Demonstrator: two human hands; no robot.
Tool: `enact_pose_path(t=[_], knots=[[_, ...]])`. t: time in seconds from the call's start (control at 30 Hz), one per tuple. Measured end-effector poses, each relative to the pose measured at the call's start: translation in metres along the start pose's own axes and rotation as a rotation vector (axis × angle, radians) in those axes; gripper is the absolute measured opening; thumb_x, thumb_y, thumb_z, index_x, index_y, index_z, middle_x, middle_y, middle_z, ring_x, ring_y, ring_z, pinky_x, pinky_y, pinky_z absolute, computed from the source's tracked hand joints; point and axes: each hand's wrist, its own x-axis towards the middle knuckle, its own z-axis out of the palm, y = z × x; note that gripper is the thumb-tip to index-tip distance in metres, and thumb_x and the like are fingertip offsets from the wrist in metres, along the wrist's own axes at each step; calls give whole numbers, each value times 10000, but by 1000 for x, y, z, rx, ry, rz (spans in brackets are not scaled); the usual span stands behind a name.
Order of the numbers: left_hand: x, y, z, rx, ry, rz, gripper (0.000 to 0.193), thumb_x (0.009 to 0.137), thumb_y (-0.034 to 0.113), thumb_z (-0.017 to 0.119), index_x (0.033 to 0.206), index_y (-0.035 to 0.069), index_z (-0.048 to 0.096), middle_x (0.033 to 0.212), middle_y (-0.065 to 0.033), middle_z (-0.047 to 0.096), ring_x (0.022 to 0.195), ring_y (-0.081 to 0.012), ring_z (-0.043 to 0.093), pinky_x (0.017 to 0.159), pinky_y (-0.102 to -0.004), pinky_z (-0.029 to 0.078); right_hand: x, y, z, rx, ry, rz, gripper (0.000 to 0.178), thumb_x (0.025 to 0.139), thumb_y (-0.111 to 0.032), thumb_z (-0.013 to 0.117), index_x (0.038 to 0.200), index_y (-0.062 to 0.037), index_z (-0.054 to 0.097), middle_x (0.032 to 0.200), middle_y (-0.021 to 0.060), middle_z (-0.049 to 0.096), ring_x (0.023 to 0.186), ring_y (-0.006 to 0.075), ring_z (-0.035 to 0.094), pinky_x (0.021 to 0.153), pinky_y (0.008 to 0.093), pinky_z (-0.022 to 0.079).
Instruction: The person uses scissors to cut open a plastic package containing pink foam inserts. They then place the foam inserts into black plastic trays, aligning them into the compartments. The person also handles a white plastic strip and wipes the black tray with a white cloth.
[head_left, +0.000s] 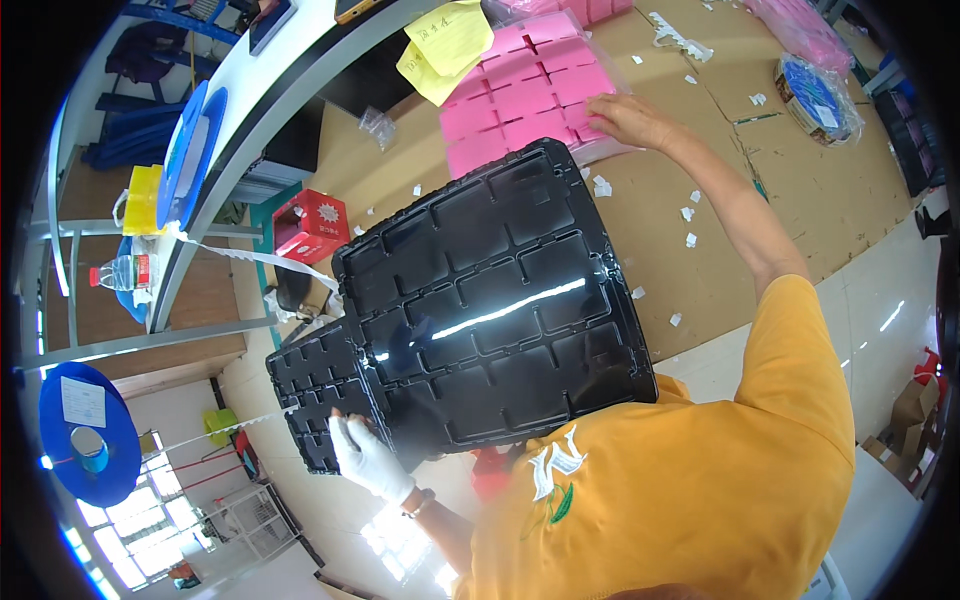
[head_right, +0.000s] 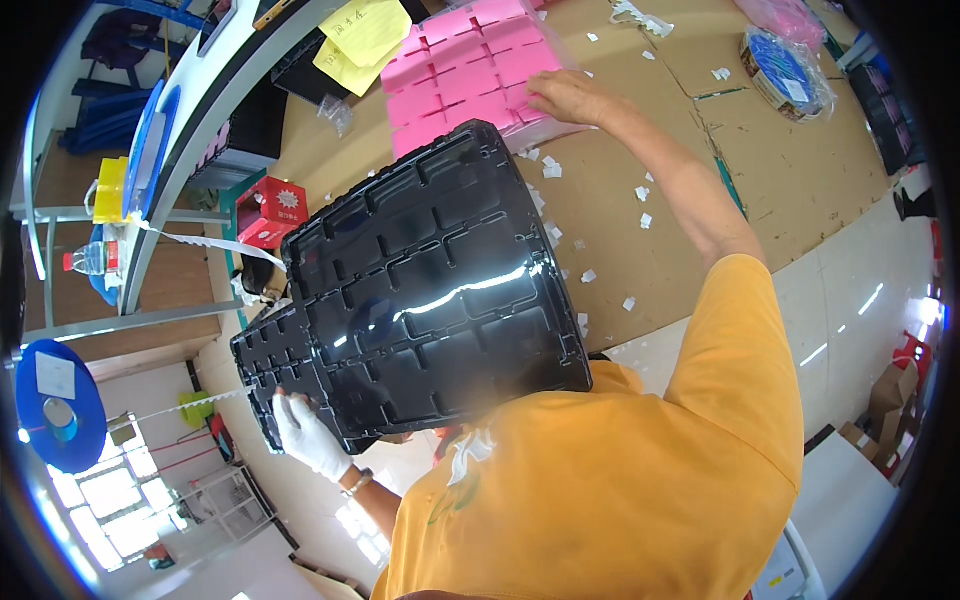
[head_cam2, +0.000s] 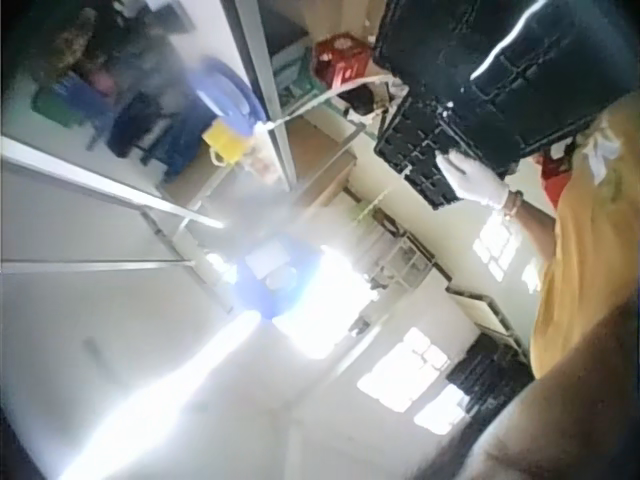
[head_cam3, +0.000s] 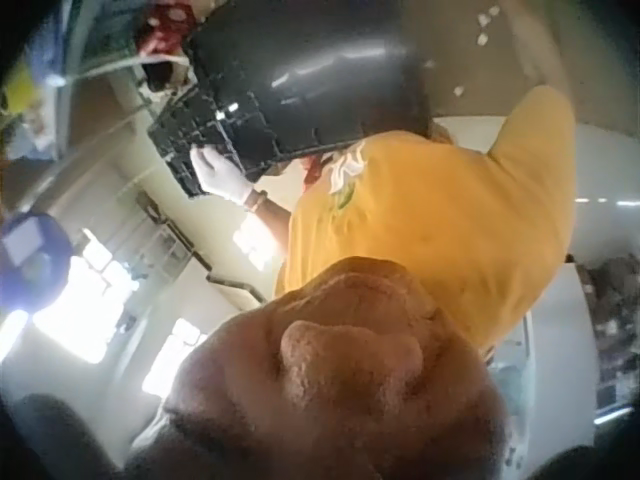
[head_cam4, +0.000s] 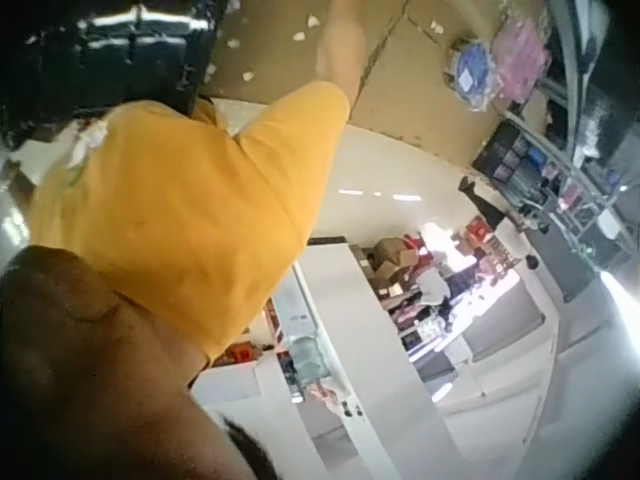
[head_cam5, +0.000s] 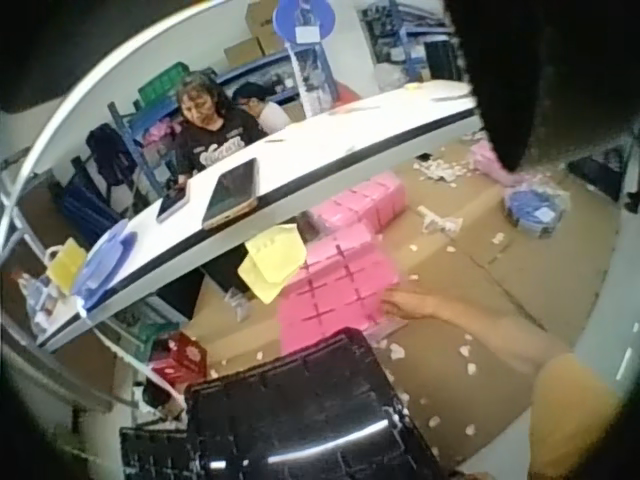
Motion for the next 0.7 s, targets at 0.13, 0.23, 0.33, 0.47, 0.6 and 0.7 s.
enact_pose_path(t=[0.13, 0.23, 0.33, 0.47, 0.6, 0.7], knots=[[41, 54, 27, 75, 2, 517, 245, 904, 71, 602, 1130, -15, 642, 958, -120, 690, 728, -189, 638, 707, -296, 511, 16, -6, -15, -42, -75, 49, 216, 913, -209, 511, 910, -36, 641, 980, 141, 624, 950, 336, 600, 837, 460, 469], [59, 118, 63, 120, -194, 817, 225, 881, 70, 630, 1100, 21, 646, 937, -139, 672, 800, -263, 650, 752, -332, 509, 27, -11, -26, -65, -96, 67, 158, 868, -161, 557, 851, -50, 668, 971, 118, 625, 923, 304, 611, 814, 429, 488], [82, 155, 123, 141, -315, 1080, 201, 853, 97, 645, 1045, 37, 651, 983, -131, 666, 885, -299, 645, 774, -352, 507, 39, -6, -38, 52, -134, 129, 93, 815, -122, 626, 824, -61, 696, 925, 93, 655, 883, 237, 629, 794, 372, 496], [112, 179, 208, 104, -507, 1114, 294, 820, 219, 662, 1062, 53, 659, 1063, -140, 660, 992, -315, 628, 860, -383, 496, 61, 8, -50, 368, -253, 226, 69, 797, -111, 684, 775, -47, 700, 817, 36, 650, 782, 156, 606, 769, 311, 485], [119, 191, 254, 215, -641, 1090, 459, 792, 338, 690, 1150, 57, 626, 1125, -152, 647, 1078, -326, 595, 925, -398, 472, 72, -6, -67, 490, -192, 294, 114, 815, -142, 690, 854, -35, 691, 858, 33, 668, 802, 131, 599, 783, 302, 475], [106, 203, 272, 259, -643, 1108, 639, 763, 426, 710, 1258, 54, 551, 1189, -164, 624, 1131, -338, 571, 972, -408, 445, 89, -16, -65, 503, -23, 354, 184, 854, -188, 657, 956, -36, 669, 905, 48, 672, 832, 144, 601, 796, 322, 469]])
